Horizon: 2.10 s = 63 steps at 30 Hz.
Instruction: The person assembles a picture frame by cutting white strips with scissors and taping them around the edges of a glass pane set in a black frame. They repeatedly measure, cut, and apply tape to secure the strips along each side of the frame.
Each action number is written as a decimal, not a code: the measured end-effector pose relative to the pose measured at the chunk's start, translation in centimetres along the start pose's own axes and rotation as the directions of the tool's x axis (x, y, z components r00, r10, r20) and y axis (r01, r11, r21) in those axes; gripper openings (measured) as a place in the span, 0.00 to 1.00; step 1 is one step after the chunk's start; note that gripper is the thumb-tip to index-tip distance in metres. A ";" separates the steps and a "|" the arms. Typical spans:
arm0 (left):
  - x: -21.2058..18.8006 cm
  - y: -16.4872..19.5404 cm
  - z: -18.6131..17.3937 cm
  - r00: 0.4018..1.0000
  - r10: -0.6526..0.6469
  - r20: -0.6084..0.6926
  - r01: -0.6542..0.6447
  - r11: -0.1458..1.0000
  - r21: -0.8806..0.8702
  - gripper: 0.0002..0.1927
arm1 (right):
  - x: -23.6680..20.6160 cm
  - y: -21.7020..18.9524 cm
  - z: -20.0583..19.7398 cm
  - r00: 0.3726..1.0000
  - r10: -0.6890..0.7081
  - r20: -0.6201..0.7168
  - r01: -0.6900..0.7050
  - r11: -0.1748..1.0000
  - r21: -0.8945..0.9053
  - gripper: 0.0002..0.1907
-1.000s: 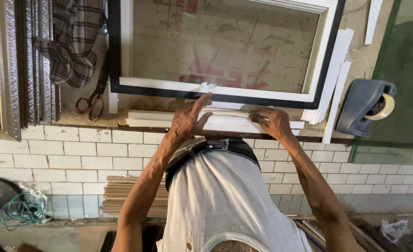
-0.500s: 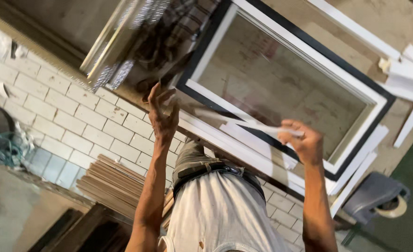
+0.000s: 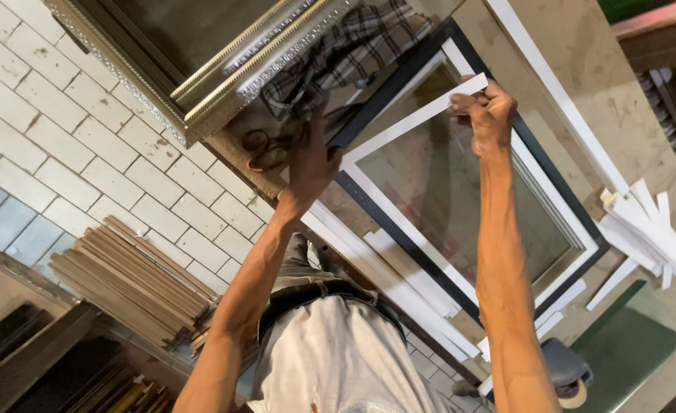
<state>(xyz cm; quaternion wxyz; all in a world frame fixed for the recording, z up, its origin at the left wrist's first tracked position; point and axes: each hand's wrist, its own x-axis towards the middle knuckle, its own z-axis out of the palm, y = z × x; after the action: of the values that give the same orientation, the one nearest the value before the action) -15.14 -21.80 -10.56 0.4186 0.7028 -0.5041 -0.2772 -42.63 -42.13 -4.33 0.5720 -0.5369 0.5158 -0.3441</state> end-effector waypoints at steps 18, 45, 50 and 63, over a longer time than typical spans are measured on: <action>0.3 0.8 0.1 0.998 0.054 0.033 -0.050 0.994 -0.093 0.48 | 7.9 3.1 0.6 0.975 -0.210 -0.069 0.171 0.914 -0.367 0.33; 12.3 5.7 8.2 0.857 0.418 0.301 -0.409 0.908 -0.096 0.40 | 2.7 2.4 2.9 0.831 -0.531 0.165 0.368 0.304 -0.878 0.28; 18.3 6.6 10.6 0.753 0.554 0.355 -0.620 0.778 0.100 0.40 | 3.1 2.0 3.0 0.785 -0.597 0.164 0.369 0.240 -0.898 0.34; 20.5 6.0 14.3 0.584 0.683 0.439 -0.807 0.546 0.226 0.39 | 3.5 3.1 0.9 0.843 -0.498 0.202 0.418 0.371 -0.829 0.38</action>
<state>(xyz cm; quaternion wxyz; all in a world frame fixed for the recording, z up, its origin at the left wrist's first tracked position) -22.65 -46.39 -11.75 0.2609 0.4359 -0.8591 -0.0627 -41.51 -44.62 -8.21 0.0949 -0.8516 0.4693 -0.2133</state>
